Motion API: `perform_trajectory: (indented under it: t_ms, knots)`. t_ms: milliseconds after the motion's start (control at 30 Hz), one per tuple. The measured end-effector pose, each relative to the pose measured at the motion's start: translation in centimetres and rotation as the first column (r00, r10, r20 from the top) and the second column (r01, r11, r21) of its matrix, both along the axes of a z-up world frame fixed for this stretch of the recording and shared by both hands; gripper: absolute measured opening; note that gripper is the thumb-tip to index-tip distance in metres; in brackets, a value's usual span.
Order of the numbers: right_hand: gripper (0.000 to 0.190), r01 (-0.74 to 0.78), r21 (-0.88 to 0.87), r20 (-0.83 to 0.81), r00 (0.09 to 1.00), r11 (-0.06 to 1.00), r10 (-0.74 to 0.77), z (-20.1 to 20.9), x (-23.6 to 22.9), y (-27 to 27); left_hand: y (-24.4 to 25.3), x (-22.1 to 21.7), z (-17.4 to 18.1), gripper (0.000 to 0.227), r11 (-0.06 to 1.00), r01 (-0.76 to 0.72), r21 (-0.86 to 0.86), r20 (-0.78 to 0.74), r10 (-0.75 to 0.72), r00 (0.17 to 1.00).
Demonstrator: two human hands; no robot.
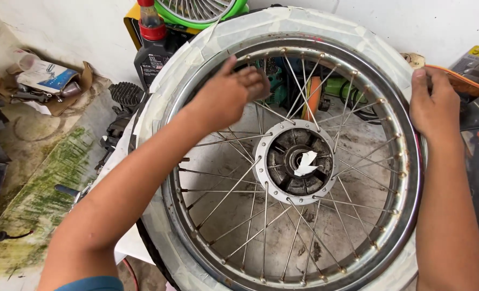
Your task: The person scrubs the spokes and rim of a bicycle wheel with a sanding block. They rotate the wheel to access different sections and continue scrubbing the metal surfaces.
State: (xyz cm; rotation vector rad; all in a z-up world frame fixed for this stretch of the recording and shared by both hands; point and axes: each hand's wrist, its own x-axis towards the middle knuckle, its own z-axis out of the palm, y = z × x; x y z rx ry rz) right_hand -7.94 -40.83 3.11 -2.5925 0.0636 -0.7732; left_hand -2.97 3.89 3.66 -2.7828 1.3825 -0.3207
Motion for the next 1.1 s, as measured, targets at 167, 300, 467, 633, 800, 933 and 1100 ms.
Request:
perform_trajectory:
  t_ms: [167, 300, 467, 633, 800, 933, 1100]
  knots:
    - [0.054, 0.067, -0.026, -0.143, 0.987, 0.997, -0.070, 2.1, -1.1, 2.0, 0.4, 0.9, -4.3, 0.074, 0.988, 0.080, -0.129, 0.117, -0.065, 0.991]
    - [0.064, 0.076, -0.022, -0.181, 0.980, 0.997, -0.079, 2.0, -1.6, 2.6, -1.3, -2.0, -7.6, 0.060, 0.978, -0.205, -0.037, 0.397, 0.202, 0.895]
    - [0.064, 0.107, -0.093, -0.181, 0.976, 0.990, -0.123, 1.4, -0.4, 3.6, -1.1, -2.3, -1.6, 0.063, 0.936, -0.261, 0.235, 0.179, 0.222, 0.959]
    - [0.061, 0.141, -0.031, -0.215, 0.966, 0.989, -0.145, 2.2, -0.9, 4.9, -1.8, -3.0, -4.0, 0.068, 0.999, 0.013, -0.048, 0.120, -0.007, 0.993]
    - [0.069, 0.069, -0.099, -0.165, 0.983, 0.993, -0.085, 1.2, 0.1, 1.9, -2.2, -4.6, -1.7, 0.059, 0.971, -0.199, 0.132, 0.473, 0.115, 0.874]
    - [0.074, 0.118, -0.126, -0.251, 0.957, 0.985, -0.147, 2.4, -1.1, 4.4, -1.6, -3.4, -0.2, 0.086, 0.997, -0.074, -0.036, 0.040, 0.075, 0.996]
    - [0.070, 0.082, -0.165, -0.179, 0.978, 0.983, -0.111, 1.8, -1.1, 4.1, -2.4, -4.5, -1.1, 0.085, 0.985, -0.013, -0.174, -0.241, -0.030, 0.970]
